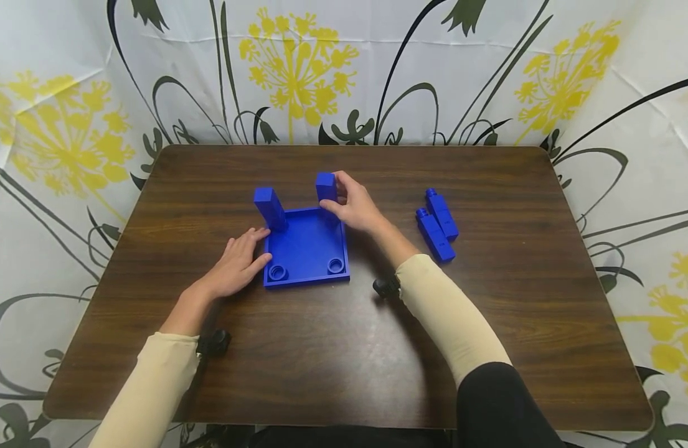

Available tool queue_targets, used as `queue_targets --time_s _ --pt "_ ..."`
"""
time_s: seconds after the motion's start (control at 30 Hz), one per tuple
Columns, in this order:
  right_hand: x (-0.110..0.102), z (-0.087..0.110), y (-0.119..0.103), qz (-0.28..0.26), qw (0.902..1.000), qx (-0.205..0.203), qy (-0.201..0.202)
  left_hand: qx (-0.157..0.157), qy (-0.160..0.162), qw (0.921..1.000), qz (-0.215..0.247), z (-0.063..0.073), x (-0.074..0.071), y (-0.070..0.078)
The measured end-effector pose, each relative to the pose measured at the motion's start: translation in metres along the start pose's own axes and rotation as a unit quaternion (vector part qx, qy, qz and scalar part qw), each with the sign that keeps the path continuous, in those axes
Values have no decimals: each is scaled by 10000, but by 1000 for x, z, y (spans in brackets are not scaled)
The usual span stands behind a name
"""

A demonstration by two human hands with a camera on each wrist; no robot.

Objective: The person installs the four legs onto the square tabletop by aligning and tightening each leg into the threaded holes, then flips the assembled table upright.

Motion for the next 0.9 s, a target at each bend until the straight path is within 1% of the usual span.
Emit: queue_targets --time_s 0.07,0.1,0.27,0.33,0.53,0.63,0.77,0.9 --pt "0 0 -1 -38 9999 61 -133 9 16 10000 0 0 0 -1" --pt "1 3 -7 5 9997 104 -213 11 20 10000 -3 1 0 -1" --pt "3 3 -13 79 9982 151 -573 33 34 10000 -18 0 1 -2" --pt "4 0 -9 53 9973 174 -715 41 42 10000 -27 0 1 -2" --pt "5 -3 -9 -55 9925 193 -1208 44 62 10000 -23 -1 0 0" --pt "6 -3 -8 -25 9900 192 -1399 43 64 10000 -15 -1 0 1" --pt "7 -3 -6 105 9877 186 -1546 27 45 10000 -14 -1 0 1" --pt "7 -3 -8 183 9876 142 -1554 0 20 10000 2 -1 0 1"
Point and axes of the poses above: each hand's wrist, its own z-axis away from the middle knuckle, its own x-axis out of the palm, y = z × x, the point moved 10 cm from there along -z, towards the middle knuckle, and after that the axes turned 6 degrees about x, right-handed, at the moved point
